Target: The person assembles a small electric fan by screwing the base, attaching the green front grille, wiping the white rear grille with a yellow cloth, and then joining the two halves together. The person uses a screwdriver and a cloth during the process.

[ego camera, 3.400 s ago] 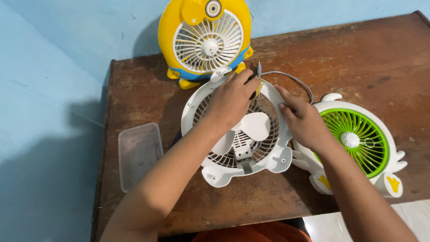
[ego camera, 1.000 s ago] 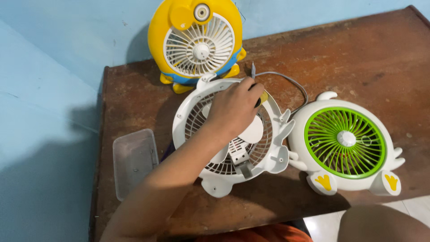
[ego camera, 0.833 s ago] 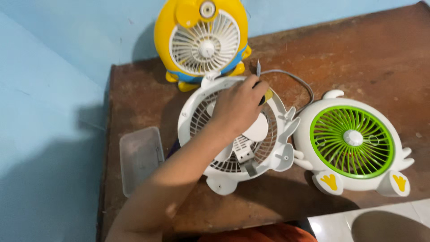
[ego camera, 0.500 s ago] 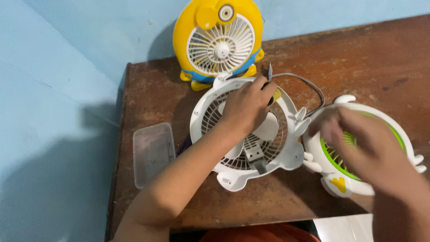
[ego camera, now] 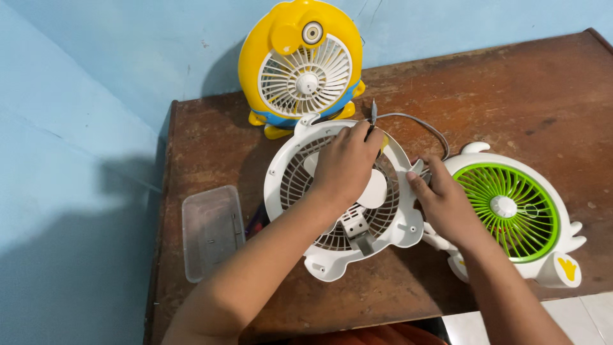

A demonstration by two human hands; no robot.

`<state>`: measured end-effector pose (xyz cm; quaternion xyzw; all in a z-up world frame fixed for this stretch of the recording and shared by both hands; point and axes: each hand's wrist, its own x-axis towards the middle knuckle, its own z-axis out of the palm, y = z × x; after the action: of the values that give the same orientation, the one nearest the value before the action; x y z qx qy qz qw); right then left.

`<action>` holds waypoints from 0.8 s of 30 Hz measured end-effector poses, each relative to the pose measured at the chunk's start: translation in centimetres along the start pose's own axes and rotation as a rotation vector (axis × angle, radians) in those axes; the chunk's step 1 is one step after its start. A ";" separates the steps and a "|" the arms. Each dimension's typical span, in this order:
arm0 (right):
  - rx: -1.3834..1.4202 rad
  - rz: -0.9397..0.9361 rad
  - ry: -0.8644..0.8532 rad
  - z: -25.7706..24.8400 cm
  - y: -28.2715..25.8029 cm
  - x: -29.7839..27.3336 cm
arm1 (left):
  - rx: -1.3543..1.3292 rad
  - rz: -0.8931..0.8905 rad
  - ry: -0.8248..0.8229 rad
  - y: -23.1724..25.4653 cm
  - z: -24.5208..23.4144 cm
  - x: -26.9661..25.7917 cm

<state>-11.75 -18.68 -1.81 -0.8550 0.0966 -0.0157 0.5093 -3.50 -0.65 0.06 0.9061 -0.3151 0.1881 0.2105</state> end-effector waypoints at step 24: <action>0.832 0.130 -0.012 2.5 -0.3 0.7 | -0.322 0.198 -0.064 0.8 -0.8 -0.8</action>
<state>-10.67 -16.51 -2.81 -0.5687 0.1327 -0.0165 0.8116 -4.78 -0.44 0.62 0.8308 -0.4354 0.1264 0.3229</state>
